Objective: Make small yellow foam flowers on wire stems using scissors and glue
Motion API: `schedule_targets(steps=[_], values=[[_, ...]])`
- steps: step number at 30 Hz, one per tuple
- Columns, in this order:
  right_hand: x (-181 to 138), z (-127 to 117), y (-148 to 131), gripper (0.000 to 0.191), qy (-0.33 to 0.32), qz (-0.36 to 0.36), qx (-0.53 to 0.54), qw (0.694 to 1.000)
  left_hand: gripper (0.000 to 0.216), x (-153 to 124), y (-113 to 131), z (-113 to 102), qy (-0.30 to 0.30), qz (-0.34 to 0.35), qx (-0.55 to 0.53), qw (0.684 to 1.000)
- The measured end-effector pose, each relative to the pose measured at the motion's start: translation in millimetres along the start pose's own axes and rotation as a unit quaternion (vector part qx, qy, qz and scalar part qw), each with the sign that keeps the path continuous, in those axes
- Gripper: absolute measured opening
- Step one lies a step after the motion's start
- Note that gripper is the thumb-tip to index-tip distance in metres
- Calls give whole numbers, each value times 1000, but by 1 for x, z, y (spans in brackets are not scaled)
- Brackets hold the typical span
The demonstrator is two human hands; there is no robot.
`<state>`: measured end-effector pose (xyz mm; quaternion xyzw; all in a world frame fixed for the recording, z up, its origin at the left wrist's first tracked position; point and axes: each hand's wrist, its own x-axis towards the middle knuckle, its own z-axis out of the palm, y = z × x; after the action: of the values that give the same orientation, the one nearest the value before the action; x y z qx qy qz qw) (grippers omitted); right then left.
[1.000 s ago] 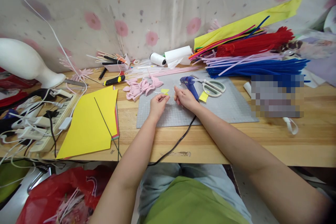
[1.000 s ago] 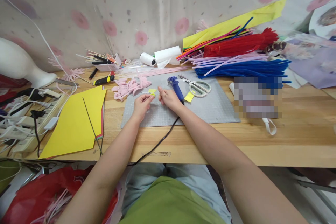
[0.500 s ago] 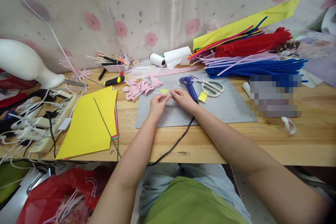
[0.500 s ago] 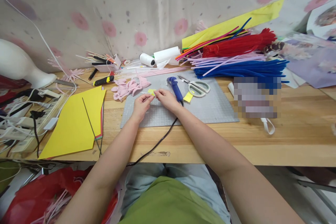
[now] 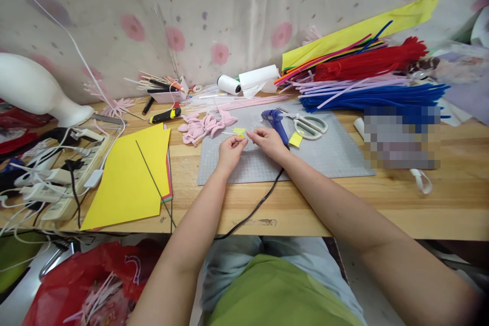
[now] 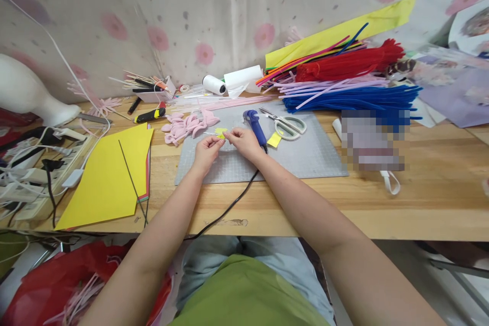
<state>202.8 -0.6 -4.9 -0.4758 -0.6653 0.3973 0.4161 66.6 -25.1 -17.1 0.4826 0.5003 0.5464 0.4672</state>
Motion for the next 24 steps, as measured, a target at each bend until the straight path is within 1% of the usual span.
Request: schedule_targets(steps=[2, 5, 8, 10, 12, 14, 18, 24], values=[[0, 0, 1, 43, -4, 9, 10, 1000, 23, -1, 1, 0, 1, -3, -4, 1000], [-1, 0, 1, 39, -19, 18, 21, 999, 22, -1, 2, 1, -2, -7, -16, 1000], [0, 0, 1, 33, -30, -2, 19, 999, 22, -2, 4, 1, -1, -19, -27, 999], [0, 0, 1, 32, -21, -20, 6, 1000, 21, -2, 4, 1, 1, -27, -29, 999], [1, 0, 1, 34, -6, -24, -9, 1000, 22, -2, 5, 1, 1, -27, -25, 999], [1, 0, 1, 38, 7, -10, -19, 1000, 22, -2, 5, 2, 0, -23, -17, 1000], [1, 1, 1, 43, 9, 19, -23, 1000, 23, -1, 5, 3, 3, -17, -11, 1000], [3, 3, 5, 31, -13, -22, -18, 1000, 21, -1, 5, 3, 17, -21, -6, 1000]])
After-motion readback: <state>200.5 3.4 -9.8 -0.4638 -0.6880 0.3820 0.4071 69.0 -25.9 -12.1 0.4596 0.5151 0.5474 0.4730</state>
